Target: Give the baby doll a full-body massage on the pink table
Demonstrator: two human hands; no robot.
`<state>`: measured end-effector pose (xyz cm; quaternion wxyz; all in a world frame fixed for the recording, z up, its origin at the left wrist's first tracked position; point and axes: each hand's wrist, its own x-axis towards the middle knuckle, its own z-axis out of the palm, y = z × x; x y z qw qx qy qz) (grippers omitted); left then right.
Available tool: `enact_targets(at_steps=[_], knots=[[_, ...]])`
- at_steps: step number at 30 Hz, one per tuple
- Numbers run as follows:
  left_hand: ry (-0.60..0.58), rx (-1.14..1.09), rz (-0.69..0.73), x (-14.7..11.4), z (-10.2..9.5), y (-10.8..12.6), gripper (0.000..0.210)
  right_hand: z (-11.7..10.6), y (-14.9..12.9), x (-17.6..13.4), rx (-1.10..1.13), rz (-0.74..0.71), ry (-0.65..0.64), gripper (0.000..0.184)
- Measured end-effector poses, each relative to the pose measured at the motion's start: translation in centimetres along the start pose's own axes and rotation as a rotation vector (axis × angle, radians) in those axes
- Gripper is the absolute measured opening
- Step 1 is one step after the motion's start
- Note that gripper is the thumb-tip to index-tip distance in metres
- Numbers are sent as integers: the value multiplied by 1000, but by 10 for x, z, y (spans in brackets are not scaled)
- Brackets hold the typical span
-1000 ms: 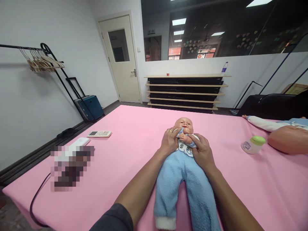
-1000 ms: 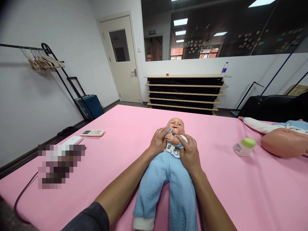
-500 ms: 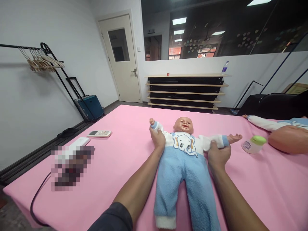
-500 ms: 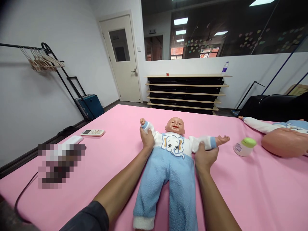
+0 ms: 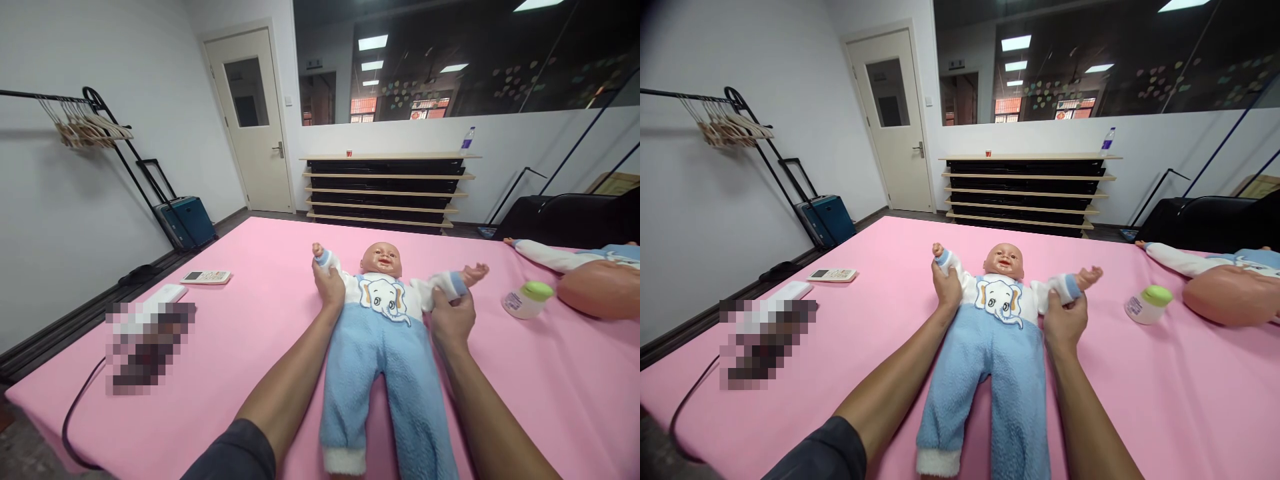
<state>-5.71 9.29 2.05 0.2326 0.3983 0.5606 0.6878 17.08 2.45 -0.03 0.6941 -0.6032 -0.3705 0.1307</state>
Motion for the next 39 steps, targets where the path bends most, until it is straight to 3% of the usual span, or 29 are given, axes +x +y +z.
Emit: enact_targets(at_steps=[4,7,10,13,16,18,22,24,26,29,34,36,39], knots=[[-244,127,342,-15,3,16,57,13,-30,-16,-25,-231,-187,48],[-445,244,535,-22,5,17,62,17,-32,-23,-124,-448,-327,41],[-626,327,655,-24,5,15,62,18,-24,-22,-226,-596,-421,42],[-673,335,680,-26,5,14,59,18,-20,-21,-258,-641,-448,44],[-640,334,661,-27,4,16,61,18,-22,-23,-232,-583,-393,41],[-527,293,576,-26,4,16,61,17,-24,-24,-184,-468,-311,42],[-141,58,152,-13,2,9,56,11,-14,-17,-167,-97,-24,48],[-5,-1,-43,-3,0,0,51,7,-3,-10,-170,35,116,52],[63,-3,-172,4,-2,-11,45,4,10,-3,-131,94,193,57],[87,-4,-279,10,-4,-25,39,-2,25,2,-56,160,196,56],[88,-15,-274,8,-3,-22,40,-6,20,2,-53,186,159,53],[76,-17,-214,5,-2,-12,43,-3,7,0,-76,118,154,54],[-14,-12,-16,-4,1,4,51,6,-14,-9,-65,-54,-1,52]])
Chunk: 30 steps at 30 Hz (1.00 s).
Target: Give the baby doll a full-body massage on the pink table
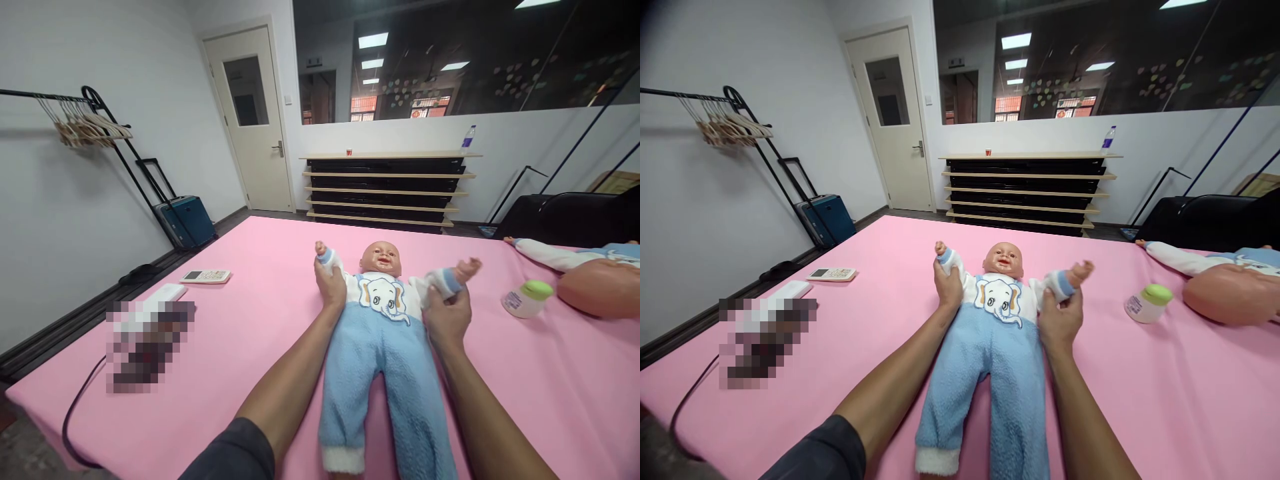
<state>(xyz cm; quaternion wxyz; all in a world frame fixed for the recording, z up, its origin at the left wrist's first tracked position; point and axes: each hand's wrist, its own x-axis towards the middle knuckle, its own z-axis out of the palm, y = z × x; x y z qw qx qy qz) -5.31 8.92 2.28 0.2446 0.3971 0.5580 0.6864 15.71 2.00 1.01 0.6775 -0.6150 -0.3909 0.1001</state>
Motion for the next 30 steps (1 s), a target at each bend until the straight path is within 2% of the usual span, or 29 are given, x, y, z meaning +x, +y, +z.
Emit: enact_targets(at_steps=[2,4,7,11,14,16,20,23,27,30], knots=[[-144,51,200,-8,2,7,55,6,-10,-6,5,-157,-160,49],[-348,148,405,-16,3,10,58,9,-12,-10,-50,-310,-301,46],[-585,290,588,-23,4,10,60,11,-7,-11,-170,-448,-412,43],[-634,363,627,-24,5,8,61,10,-3,-10,-211,-472,-435,46],[-589,323,586,-23,4,8,62,10,-7,-13,-180,-427,-382,44],[-477,253,501,-21,3,8,62,9,-8,-14,-137,-333,-287,45],[-142,71,132,-9,0,1,54,4,7,-6,-119,11,11,52],[18,22,-117,4,-3,-12,46,-1,26,4,-61,172,168,56],[76,28,-261,13,-5,-29,38,-7,41,9,30,260,155,55],[77,13,-256,12,-4,-29,39,-7,36,7,2,294,133,56]])
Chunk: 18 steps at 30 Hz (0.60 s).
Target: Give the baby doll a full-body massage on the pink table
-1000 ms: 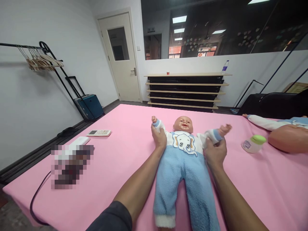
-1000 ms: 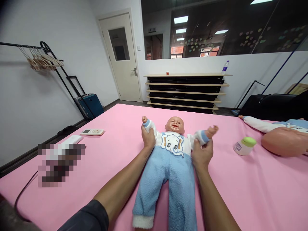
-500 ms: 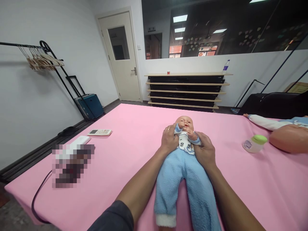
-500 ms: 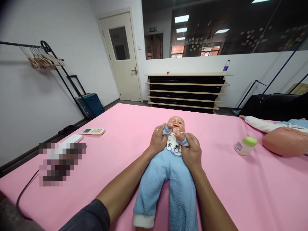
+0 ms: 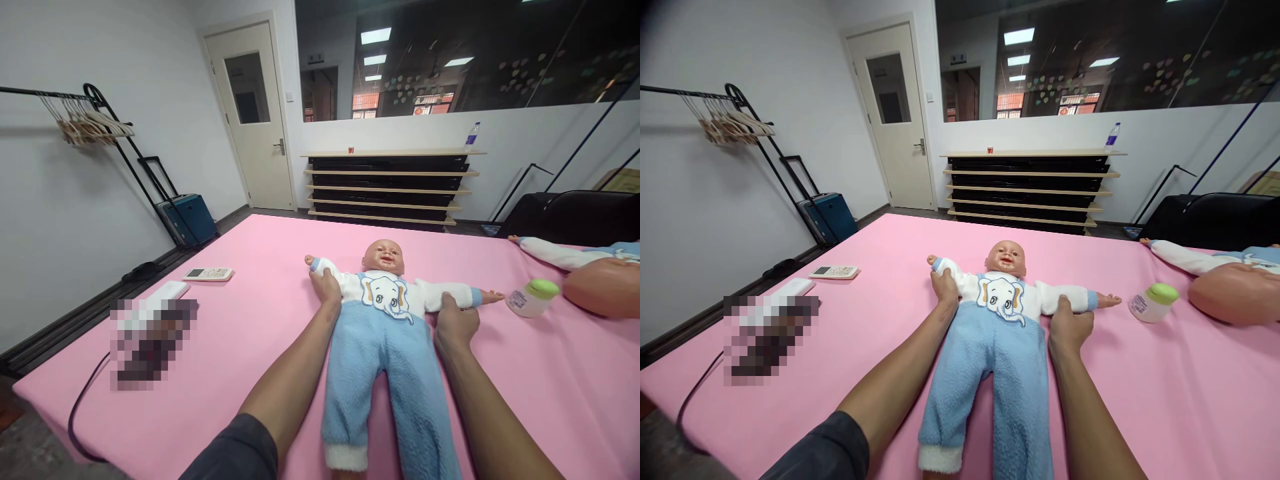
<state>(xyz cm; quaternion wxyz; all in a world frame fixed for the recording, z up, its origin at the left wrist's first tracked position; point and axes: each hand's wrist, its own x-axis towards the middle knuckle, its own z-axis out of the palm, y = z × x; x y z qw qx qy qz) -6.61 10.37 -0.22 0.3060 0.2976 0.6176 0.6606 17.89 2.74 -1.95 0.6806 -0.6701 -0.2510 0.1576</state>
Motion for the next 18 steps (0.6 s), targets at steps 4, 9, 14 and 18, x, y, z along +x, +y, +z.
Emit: enact_targets(at_steps=[4,9,14,18], knots=[[-67,-34,148,-14,1,13,47,4,-19,-14,41,-188,-165,58],[-440,10,588,-32,-2,24,42,11,-30,-26,-4,-445,-472,59],[-668,191,794,-37,-3,26,39,13,-19,-18,-150,-651,-589,54],[-722,268,854,-38,0,28,42,13,-16,-16,-210,-708,-631,53]])
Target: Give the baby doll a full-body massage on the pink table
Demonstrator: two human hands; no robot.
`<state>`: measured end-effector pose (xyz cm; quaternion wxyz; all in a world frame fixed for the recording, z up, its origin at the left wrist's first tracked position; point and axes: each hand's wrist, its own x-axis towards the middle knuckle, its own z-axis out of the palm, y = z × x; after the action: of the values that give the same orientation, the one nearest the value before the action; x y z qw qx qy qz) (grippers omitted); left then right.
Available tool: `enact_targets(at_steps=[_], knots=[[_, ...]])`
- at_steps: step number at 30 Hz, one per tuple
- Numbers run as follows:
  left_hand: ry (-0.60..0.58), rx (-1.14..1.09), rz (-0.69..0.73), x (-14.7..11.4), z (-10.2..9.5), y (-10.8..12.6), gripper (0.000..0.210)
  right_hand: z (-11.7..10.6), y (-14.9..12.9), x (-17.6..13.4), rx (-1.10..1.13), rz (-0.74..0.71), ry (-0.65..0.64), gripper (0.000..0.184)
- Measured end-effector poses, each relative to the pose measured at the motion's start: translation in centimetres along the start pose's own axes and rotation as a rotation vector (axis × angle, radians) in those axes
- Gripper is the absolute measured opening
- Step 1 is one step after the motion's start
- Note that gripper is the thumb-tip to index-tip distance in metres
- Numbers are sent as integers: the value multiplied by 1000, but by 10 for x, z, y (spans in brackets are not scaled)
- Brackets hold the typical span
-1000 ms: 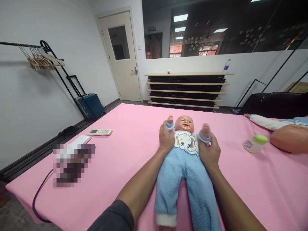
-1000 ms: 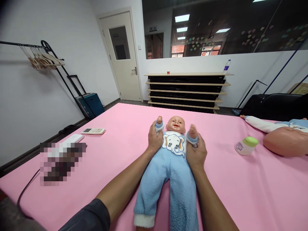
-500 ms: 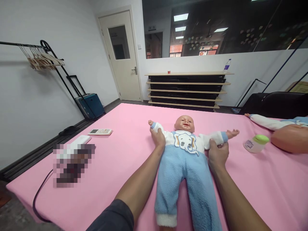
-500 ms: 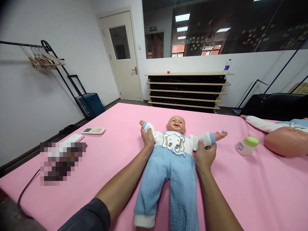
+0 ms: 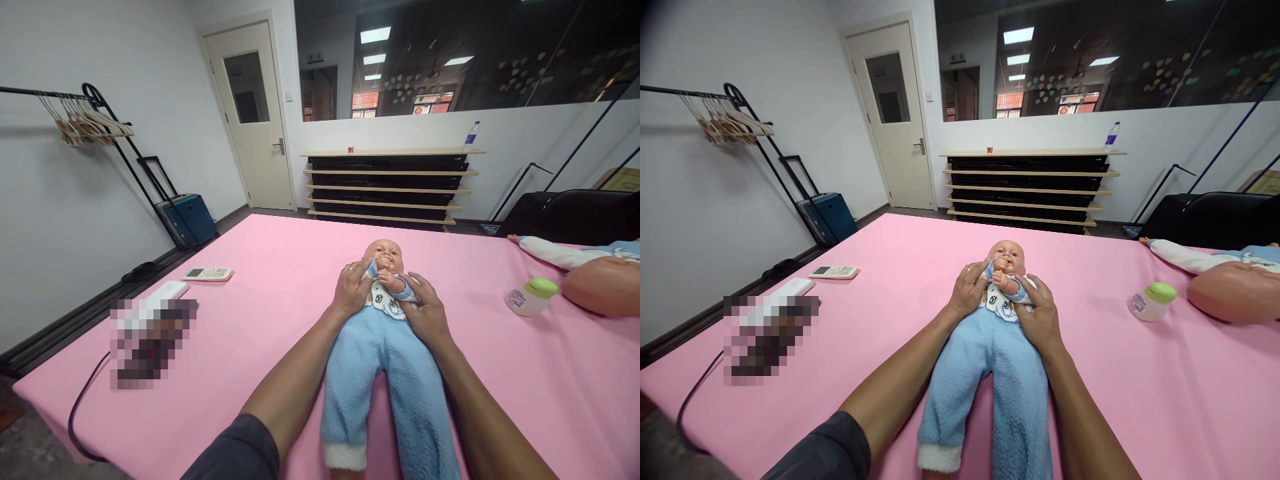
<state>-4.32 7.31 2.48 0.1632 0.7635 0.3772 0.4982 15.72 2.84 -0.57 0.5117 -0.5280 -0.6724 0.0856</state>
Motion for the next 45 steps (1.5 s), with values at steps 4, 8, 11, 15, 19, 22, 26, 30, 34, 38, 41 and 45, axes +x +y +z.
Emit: enact_targets(at_steps=[4,8,11,15,19,22,26,30,34,38,41,45], knots=[[54,51,-72,-1,3,-1,57,1,-8,-1,25,27,81,54],[310,-12,-293,-2,1,-8,56,0,-12,-4,80,217,289,54],[514,-166,-514,-1,-1,-17,47,-2,-2,-4,119,455,444,51],[639,-258,-710,1,0,-33,39,-1,18,-2,318,663,574,53],[680,-302,-867,0,5,-50,33,3,28,0,516,699,593,50],[678,-325,-895,-1,6,-54,33,2,29,-1,503,703,582,50],[650,-319,-783,0,4,-42,41,-2,19,-3,332,643,557,54],[503,-249,-516,0,3,-21,55,-2,-3,-3,256,451,391,54],[252,-66,-246,-2,3,-7,50,1,-13,-1,206,183,184,52],[68,36,-75,-2,2,-3,50,3,-2,0,73,84,64,48],[2,89,-30,-1,3,-3,50,3,4,0,26,72,25,49],[22,117,-61,-1,5,-5,54,1,-3,0,30,69,61,49]])
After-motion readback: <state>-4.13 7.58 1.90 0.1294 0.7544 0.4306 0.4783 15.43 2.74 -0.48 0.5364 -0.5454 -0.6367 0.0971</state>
